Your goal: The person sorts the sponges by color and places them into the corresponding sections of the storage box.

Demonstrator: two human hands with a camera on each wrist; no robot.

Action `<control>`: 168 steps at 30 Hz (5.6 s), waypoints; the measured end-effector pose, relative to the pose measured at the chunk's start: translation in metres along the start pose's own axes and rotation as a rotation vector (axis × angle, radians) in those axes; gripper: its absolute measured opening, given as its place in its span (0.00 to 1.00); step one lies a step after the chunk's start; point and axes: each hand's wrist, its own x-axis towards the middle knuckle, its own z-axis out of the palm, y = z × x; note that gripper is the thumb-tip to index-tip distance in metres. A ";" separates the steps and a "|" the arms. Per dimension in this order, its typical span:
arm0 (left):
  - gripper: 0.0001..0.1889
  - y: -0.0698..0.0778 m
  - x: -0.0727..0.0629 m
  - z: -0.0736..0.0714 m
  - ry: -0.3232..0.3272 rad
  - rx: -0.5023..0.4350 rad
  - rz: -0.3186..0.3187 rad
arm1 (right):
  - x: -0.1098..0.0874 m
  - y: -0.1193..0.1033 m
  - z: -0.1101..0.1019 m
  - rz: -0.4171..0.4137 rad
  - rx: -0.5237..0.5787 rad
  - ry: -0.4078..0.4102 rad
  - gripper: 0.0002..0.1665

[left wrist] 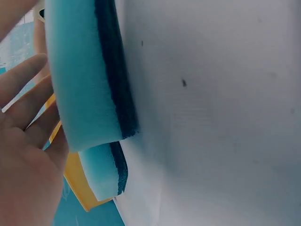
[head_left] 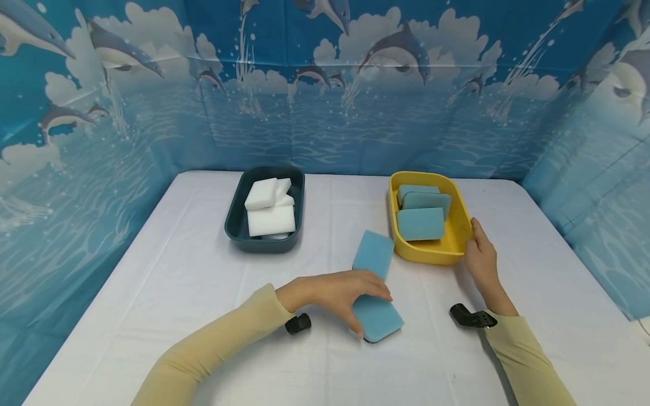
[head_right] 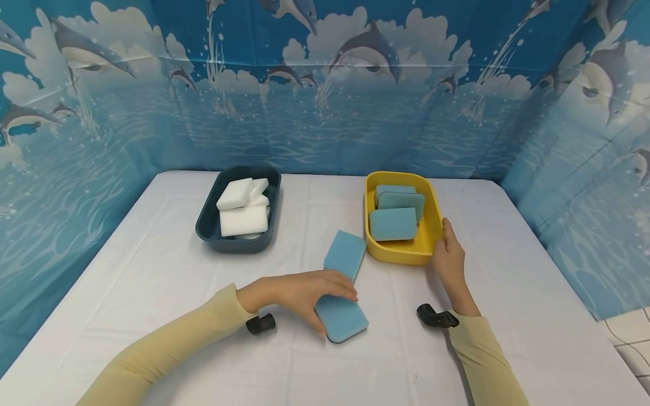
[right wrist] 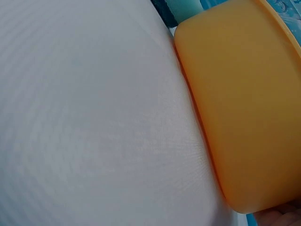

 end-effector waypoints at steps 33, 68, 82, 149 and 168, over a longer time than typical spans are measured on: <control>0.38 0.006 0.001 0.002 0.011 0.171 0.047 | 0.001 -0.002 0.001 0.043 -0.022 -0.001 0.33; 0.37 0.020 0.028 -0.045 0.070 0.196 0.039 | 0.000 0.001 0.000 0.041 0.022 -0.002 0.33; 0.37 0.015 0.044 -0.058 0.142 0.239 0.016 | -0.001 -0.001 0.000 0.033 0.026 -0.005 0.33; 0.35 -0.013 0.159 -0.058 0.322 0.411 -0.432 | -0.001 -0.002 -0.003 0.005 -0.014 0.003 0.33; 0.18 -0.016 0.129 -0.057 0.510 0.268 -0.327 | 0.000 -0.006 -0.002 -0.010 -0.026 0.010 0.33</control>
